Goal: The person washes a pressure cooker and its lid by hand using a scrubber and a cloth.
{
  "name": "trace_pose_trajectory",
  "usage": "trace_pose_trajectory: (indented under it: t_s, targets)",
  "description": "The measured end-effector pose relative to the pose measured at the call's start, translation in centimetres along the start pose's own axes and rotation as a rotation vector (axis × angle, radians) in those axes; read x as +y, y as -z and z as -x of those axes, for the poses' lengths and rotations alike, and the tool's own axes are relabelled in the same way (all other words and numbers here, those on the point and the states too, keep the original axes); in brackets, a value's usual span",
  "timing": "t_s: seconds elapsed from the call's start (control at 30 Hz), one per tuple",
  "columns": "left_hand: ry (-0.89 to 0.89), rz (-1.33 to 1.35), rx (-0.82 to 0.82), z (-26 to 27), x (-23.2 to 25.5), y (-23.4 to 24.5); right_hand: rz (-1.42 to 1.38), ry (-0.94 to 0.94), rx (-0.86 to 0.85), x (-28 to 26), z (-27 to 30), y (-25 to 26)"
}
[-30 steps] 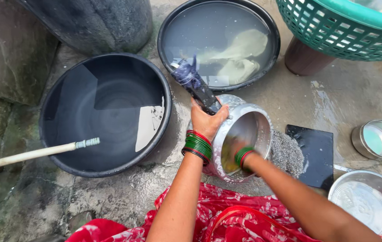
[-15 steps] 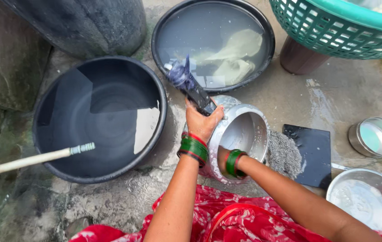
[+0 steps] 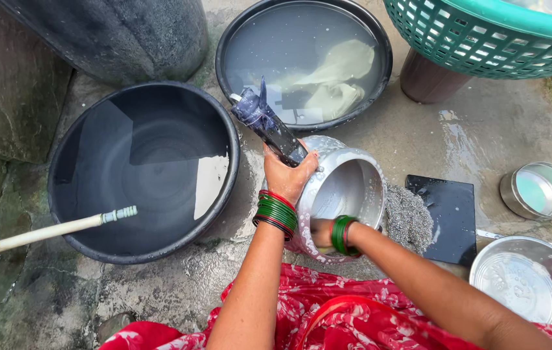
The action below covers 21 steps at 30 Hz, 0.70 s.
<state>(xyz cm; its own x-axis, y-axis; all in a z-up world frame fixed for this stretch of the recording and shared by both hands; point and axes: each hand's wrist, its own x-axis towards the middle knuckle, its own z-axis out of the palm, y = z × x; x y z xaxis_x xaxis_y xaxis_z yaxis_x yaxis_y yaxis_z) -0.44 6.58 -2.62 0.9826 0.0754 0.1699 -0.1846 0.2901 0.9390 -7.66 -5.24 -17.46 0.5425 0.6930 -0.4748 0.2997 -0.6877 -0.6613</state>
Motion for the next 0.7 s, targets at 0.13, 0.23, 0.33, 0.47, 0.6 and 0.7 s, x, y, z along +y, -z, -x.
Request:
trace_pose_trajectory:
  t_s: [0.13, 0.23, 0.33, 0.47, 0.6, 0.7]
  targets:
    - [-0.007, -0.082, 0.028, 0.3, -0.5, -0.5, -0.155, 0.093, 0.23, -1.7, -1.1, -3.4]
    - [-0.008, -0.018, 0.009, 0.4, -0.4, -1.0, 0.208, -0.091, 0.243, 1.7, 1.0, -2.5]
    - [0.013, -0.035, 0.003, 0.0, -0.2, -1.2, 0.717, -0.291, 0.246, 6.7, 4.3, 1.0]
    - [-0.064, -0.064, -0.057, 0.1, -0.3, -2.0, 1.292, -0.072, 0.285, 11.5, 5.9, 9.7]
    - [-0.02, -0.001, -0.061, 0.3, 0.5, -2.6, 1.12, -0.254, 0.272, 6.7, 5.9, 9.6]
    - [0.048, -0.073, -0.064, 0.5, 1.2, -2.7, 0.58, -0.454, 0.023, -0.2, 4.2, 4.5]
